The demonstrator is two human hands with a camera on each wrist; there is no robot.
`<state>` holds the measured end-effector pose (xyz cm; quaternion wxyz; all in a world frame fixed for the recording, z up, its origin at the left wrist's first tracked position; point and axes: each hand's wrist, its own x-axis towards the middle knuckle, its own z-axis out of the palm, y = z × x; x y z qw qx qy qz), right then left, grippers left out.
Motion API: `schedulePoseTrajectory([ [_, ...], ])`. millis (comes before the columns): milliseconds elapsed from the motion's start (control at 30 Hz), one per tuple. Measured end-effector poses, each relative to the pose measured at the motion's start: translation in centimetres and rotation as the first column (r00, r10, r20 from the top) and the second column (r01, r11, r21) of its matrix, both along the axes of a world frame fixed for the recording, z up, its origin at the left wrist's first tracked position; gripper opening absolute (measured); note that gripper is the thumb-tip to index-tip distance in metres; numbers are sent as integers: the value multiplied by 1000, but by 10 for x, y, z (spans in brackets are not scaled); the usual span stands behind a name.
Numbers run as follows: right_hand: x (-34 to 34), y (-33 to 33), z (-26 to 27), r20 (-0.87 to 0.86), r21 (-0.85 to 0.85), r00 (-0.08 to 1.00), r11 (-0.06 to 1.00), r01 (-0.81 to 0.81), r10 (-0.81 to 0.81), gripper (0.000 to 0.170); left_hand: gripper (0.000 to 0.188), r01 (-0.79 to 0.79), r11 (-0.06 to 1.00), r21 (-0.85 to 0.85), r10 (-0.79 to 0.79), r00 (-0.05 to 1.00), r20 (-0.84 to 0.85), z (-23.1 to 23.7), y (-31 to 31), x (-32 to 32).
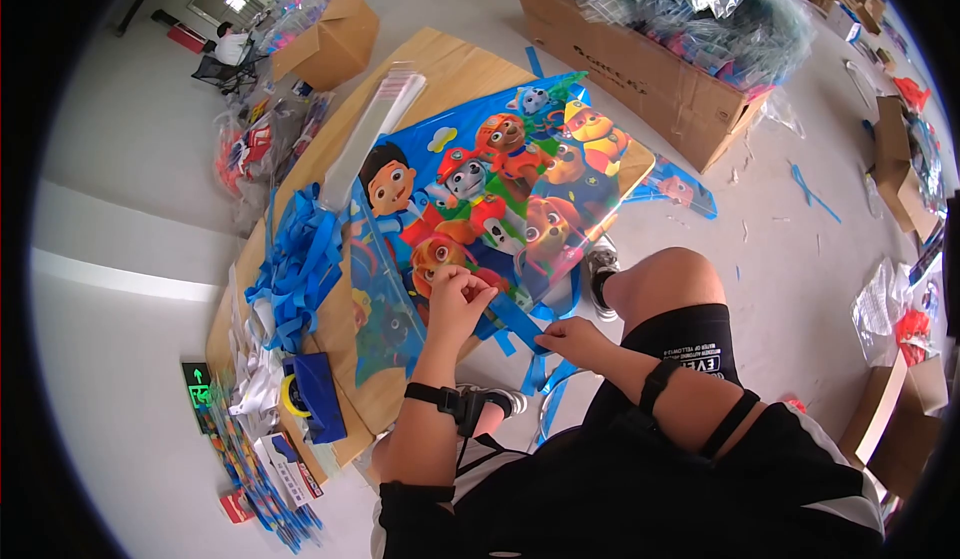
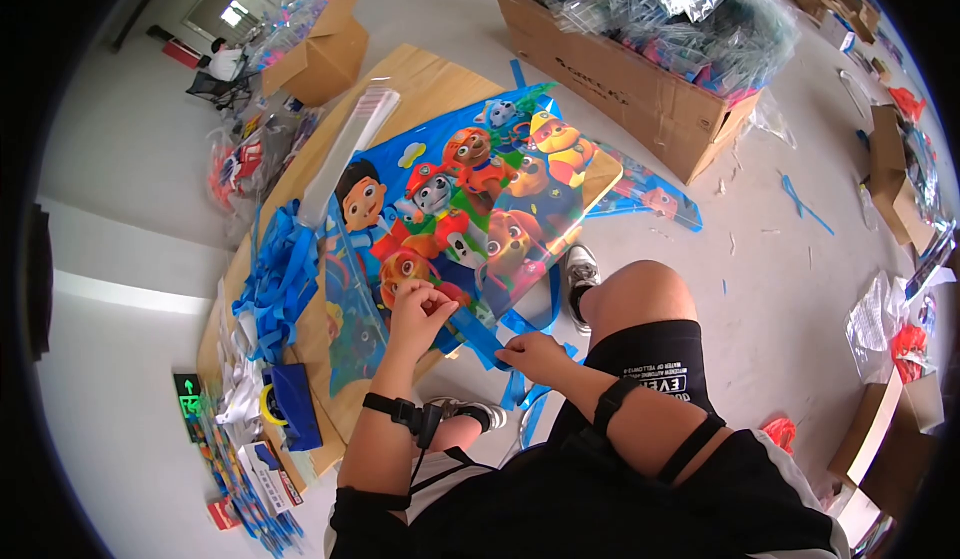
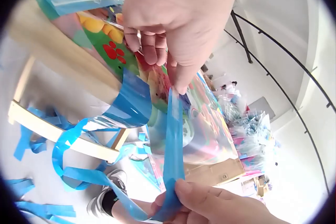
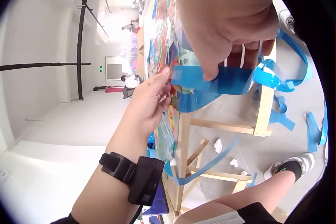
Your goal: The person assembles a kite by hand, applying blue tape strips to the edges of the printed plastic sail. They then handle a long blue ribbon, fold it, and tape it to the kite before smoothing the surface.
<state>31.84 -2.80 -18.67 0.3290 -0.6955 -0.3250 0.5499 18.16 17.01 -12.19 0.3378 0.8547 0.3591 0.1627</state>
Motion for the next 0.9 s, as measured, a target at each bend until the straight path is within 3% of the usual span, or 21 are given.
schedulePoseTrajectory([
  [900,6,-3,18,-32,-32,999,999,30,-31,39,20,-70,997,-29,66,992,-109,-13,3,4],
])
